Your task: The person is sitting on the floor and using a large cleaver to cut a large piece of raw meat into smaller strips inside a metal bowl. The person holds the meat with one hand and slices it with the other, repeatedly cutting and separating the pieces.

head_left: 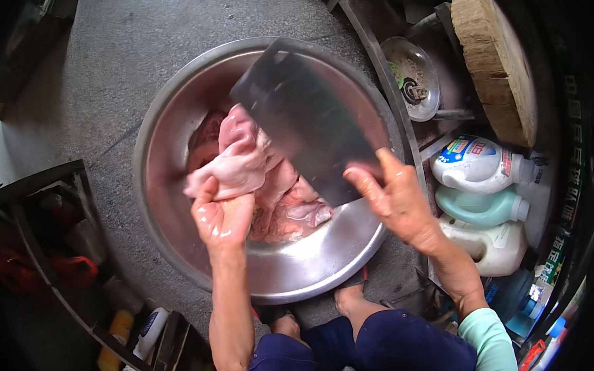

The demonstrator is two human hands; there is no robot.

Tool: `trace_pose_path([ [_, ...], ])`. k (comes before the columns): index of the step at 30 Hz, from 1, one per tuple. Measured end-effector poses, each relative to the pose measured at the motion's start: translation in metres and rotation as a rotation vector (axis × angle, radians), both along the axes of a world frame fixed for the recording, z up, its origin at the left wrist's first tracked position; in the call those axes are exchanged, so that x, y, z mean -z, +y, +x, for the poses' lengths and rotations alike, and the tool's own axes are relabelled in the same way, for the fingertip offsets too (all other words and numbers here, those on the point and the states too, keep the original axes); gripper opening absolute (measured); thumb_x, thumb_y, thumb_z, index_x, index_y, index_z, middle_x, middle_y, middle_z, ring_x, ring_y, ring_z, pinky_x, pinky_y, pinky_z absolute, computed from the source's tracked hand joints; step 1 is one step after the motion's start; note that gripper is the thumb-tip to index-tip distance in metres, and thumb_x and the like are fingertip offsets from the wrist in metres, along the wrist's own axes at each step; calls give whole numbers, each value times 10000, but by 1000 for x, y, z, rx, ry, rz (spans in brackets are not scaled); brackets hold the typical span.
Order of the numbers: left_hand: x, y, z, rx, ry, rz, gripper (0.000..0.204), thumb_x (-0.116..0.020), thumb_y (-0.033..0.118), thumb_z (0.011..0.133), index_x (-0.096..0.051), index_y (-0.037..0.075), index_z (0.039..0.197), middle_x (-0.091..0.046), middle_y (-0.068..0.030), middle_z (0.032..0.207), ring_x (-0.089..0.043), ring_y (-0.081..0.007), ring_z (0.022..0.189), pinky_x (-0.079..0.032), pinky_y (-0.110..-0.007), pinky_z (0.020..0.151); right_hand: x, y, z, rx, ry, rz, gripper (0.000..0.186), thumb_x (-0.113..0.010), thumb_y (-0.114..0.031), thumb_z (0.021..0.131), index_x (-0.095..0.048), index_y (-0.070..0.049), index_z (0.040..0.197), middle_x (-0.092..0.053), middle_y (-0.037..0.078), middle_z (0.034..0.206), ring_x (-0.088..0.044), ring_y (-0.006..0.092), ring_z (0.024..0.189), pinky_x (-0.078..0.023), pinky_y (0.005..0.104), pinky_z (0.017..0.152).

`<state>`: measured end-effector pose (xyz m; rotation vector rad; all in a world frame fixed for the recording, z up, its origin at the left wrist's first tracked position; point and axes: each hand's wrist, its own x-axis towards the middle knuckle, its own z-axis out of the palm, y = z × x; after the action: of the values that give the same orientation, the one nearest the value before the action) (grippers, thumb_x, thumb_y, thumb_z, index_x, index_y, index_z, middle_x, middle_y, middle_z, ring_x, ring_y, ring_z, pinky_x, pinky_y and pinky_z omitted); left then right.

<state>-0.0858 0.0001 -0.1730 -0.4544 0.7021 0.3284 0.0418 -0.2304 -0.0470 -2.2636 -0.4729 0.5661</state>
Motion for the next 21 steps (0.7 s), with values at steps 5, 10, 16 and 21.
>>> trace_pose_path([
  [5,17,4,4,59,260,43,468,-517,155,937,-540,-7,1376,-541,-167,1459,-421,-348,1418,-217,-562,1229,50,7,-10,-291,-136,-304,335,-678,-301,954,-547,2,1005,-653,238,664,-683,435,653,-528,533,588],
  [10,38,5,-21,35,109,53,459,-527,130,955,-528,-12,1392,-536,-178,1459,-413,-356,1422,-244,-557,1221,59,8,24,-275,-268,-411,350,-684,-307,950,-536,11,944,-652,244,655,-678,451,653,-538,531,582],
  [16,-4,-9,-40,341,438,403,388,-607,119,959,-531,-8,1318,-594,-145,1335,-554,-301,1248,-392,-502,1116,57,5,28,-225,-308,-443,353,-692,-304,946,-532,7,902,-657,242,666,-678,450,669,-538,521,586],
  [21,-28,-40,-8,443,1011,2051,391,-705,88,876,-590,-1,1239,-599,-130,1227,-572,-253,1173,-506,-349,947,58,4,31,-210,-243,-435,355,-689,-309,948,-540,12,919,-662,250,677,-681,447,681,-536,519,603],
])
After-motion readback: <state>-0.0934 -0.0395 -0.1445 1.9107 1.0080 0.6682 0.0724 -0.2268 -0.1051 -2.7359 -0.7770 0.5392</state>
